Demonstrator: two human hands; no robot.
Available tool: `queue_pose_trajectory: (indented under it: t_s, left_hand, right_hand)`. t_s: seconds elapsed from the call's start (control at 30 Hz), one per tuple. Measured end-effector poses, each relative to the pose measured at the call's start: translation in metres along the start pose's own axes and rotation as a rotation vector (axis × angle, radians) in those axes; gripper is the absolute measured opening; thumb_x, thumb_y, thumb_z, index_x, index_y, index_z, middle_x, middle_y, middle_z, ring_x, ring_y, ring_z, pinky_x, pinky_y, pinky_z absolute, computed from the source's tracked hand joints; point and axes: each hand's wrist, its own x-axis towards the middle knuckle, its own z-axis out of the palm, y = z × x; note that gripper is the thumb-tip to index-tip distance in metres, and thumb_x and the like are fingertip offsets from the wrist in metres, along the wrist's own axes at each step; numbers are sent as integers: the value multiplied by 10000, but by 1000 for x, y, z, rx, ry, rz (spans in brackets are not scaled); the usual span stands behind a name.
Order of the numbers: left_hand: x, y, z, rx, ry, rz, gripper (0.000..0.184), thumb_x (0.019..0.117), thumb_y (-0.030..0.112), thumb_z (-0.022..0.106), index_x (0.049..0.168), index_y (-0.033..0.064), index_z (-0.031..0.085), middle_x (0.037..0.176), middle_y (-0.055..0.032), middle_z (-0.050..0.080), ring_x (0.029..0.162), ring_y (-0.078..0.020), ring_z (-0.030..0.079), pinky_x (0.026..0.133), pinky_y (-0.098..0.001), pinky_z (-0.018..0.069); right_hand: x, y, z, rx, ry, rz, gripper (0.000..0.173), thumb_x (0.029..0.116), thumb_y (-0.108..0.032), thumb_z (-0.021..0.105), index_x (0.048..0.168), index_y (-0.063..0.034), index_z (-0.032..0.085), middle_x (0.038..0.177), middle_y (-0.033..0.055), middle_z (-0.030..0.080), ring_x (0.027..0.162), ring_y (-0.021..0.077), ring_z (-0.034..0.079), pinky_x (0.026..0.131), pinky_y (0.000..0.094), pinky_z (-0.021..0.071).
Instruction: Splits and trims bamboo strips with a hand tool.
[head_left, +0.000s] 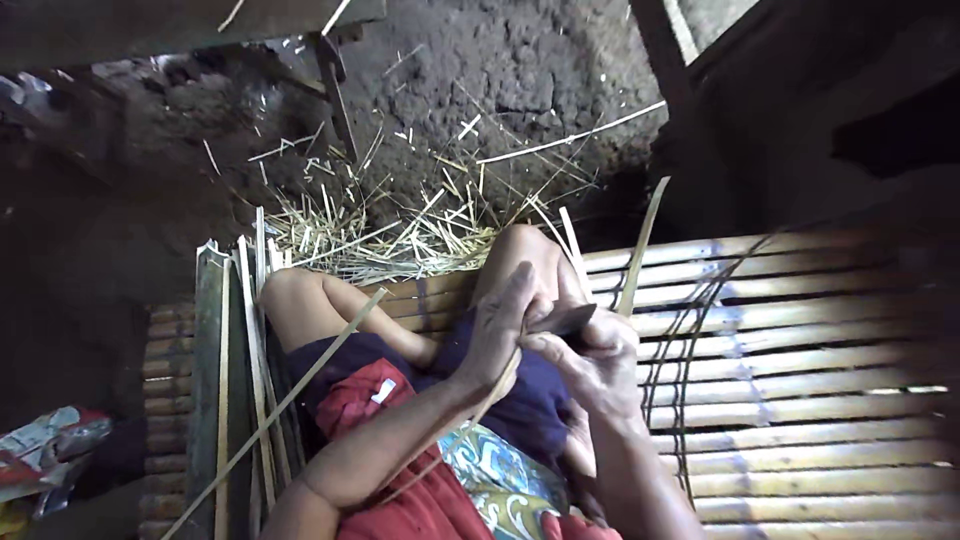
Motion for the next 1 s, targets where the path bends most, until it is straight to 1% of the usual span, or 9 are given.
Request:
queue_pose_trajectory:
  t_s: [0.2,0.3,0.4,0.53,0.67,0.73,0.8,0.87,1.0]
  left_hand:
    - [2,0,-39,-253,605,-76,589,1111,478,207,613,245,417,519,92,442,541,-59,543,623,-219,505]
    - [-12,1,-34,-310,160,-295,690,1029,661,83,764,258,575,654,97,587,691,-61,636,702,-256,559]
    - [-21,15,-21,-278,-103,-282,501,1121,380,183,795,204,520,635,75,504,637,-57,551,686,-222,494]
    - [-6,18,-29,-285,206,-215,490,1127,368,208,748,219,479,548,109,438,508,-16,471,568,-169,447]
    - [24,28,-67,-375,758,-88,410,1131,384,209,851,202,447,539,100,419,469,-41,473,530,-193,460]
    - [21,25,-59,-353,634,-118,420,1128,403,187,867,218,460,549,111,454,498,-36,511,556,-195,486]
    - [5,16,-50,-350,215,-207,495,1113,460,162,838,252,517,599,108,548,605,-40,599,661,-220,535]
    - [-13,16,-41,-255,-71,-240,531,1117,414,184,775,223,542,621,87,545,634,-42,582,671,-218,510]
    - [-11,15,-37,-265,55,-163,491,1126,330,212,741,217,495,562,109,458,514,-11,476,552,-161,440]
  right_hand:
    - [-21,-15,-34,-73,228,-5,48,984,-378,648,961,-353,682,820,-230,653,709,-85,611,640,122,522]
    - [-11,-3,-29,-223,263,53,209,975,-367,682,948,-161,653,762,-154,627,663,-70,592,603,157,525]
    - [-3,-1,-24,-180,148,94,205,1012,-444,610,1013,-239,628,775,-191,641,653,-75,603,591,159,535]
    - [-18,-8,3,-177,-125,-120,368,1052,-374,559,922,-50,674,814,9,673,765,0,628,710,163,525]
    - [-37,-26,-11,-183,-65,-221,292,1076,-370,502,935,-152,637,821,-42,642,814,4,633,748,160,510]
    - [-29,-20,-8,-294,-67,-244,324,1076,-355,497,915,-108,631,802,6,639,785,37,631,732,169,513]
    - [-16,-6,-9,-405,61,-198,373,1058,-352,542,873,-47,652,755,37,659,702,53,630,657,211,527]
    - [-5,1,-16,-378,215,-89,251,1030,-352,606,967,-115,657,781,-91,663,696,-41,624,643,185,542]
    - [-3,0,11,-302,-45,-139,334,1027,-355,610,1029,-25,662,842,17,686,742,20,638,693,218,560]
